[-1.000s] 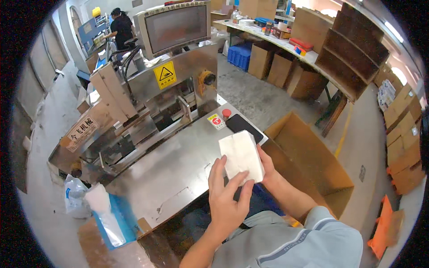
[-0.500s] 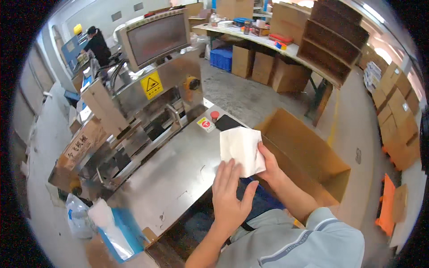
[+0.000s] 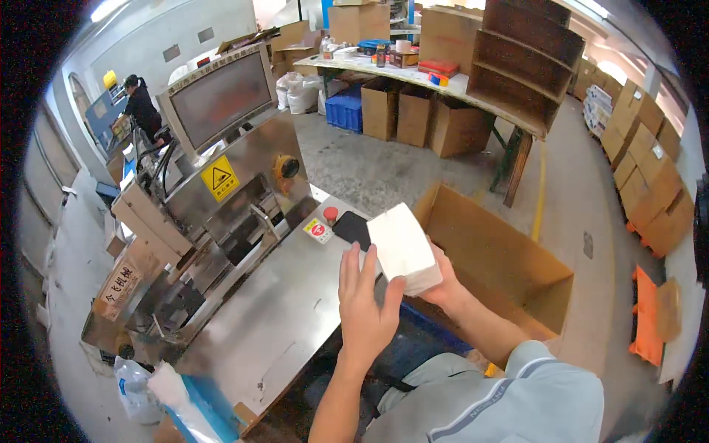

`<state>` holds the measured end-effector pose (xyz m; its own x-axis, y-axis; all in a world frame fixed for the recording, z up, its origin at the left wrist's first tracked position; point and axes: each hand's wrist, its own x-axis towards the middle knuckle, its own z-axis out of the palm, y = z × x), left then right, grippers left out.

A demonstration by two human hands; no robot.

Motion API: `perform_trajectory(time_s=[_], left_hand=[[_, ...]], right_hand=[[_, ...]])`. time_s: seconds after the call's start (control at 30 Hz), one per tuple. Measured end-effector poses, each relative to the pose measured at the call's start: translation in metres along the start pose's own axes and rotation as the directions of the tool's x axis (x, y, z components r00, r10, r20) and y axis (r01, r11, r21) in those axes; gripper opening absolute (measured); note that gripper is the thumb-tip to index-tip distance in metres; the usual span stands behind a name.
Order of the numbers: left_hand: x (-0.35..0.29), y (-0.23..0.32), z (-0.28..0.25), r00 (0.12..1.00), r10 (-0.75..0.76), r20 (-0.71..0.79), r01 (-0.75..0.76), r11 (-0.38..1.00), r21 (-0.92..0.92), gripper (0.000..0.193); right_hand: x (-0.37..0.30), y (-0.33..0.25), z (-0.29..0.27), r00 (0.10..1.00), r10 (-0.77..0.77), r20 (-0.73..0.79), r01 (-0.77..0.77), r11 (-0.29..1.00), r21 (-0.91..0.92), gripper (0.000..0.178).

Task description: Manually wrap white boxes with plastic film using a heat sealing machine and pack them into a carton.

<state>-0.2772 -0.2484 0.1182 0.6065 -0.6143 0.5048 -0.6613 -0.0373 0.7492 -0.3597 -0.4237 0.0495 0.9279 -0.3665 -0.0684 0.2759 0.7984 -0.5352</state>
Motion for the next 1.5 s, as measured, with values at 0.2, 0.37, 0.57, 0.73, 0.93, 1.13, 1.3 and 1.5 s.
perform_trajectory(time_s=[0.2,0.37,0.57,0.73,0.93,1.13,1.3,1.5], left_hand=[[0.032,0.002,0.028,0.985,0.101,0.139,-0.121,0.982,0.143,0.065],[0.040,0.018,0.045,0.956,0.138,0.258,-0.198,0.955,0.219,0.065],[0.033,0.028,0.052,0.933,0.178,0.313,-0.197,0.980,0.030,0.064],[0.015,-0.055,0.033,0.963,-0.126,0.238,0.046,0.947,0.317,0.059],[-0.010,-0.149,0.034,0.910,-0.364,0.199,0.136,0.715,0.686,0.069],[-0.010,-0.159,0.047,0.908,-0.375,0.184,0.088,0.602,0.793,0.070],[-0.003,-0.158,0.054,0.908,-0.356,0.223,0.024,0.574,0.818,0.067],[-0.003,-0.159,0.051,0.907,-0.354,0.230,-0.006,0.533,0.846,0.068]], right_hand=[[0.009,-0.009,-0.012,0.997,0.064,-0.042,-0.062,0.997,0.034,0.062],[0.017,-0.027,-0.042,0.993,0.090,-0.072,-0.079,0.986,0.147,0.063],[0.016,-0.073,-0.071,0.991,-0.072,-0.110,0.082,0.992,0.095,0.061],[0.007,-0.133,-0.117,0.895,-0.204,-0.396,0.159,0.977,-0.144,0.055],[-0.006,-0.165,-0.256,0.782,-0.183,-0.596,-0.046,0.936,-0.348,0.051],[-0.025,-0.120,-0.413,0.549,-0.117,-0.828,-0.453,0.791,-0.412,0.062],[-0.038,-0.083,-0.520,0.405,0.009,-0.914,-0.569,0.785,-0.244,0.057],[-0.010,0.011,-0.546,0.421,0.379,-0.824,-0.807,0.572,-0.148,0.044]])
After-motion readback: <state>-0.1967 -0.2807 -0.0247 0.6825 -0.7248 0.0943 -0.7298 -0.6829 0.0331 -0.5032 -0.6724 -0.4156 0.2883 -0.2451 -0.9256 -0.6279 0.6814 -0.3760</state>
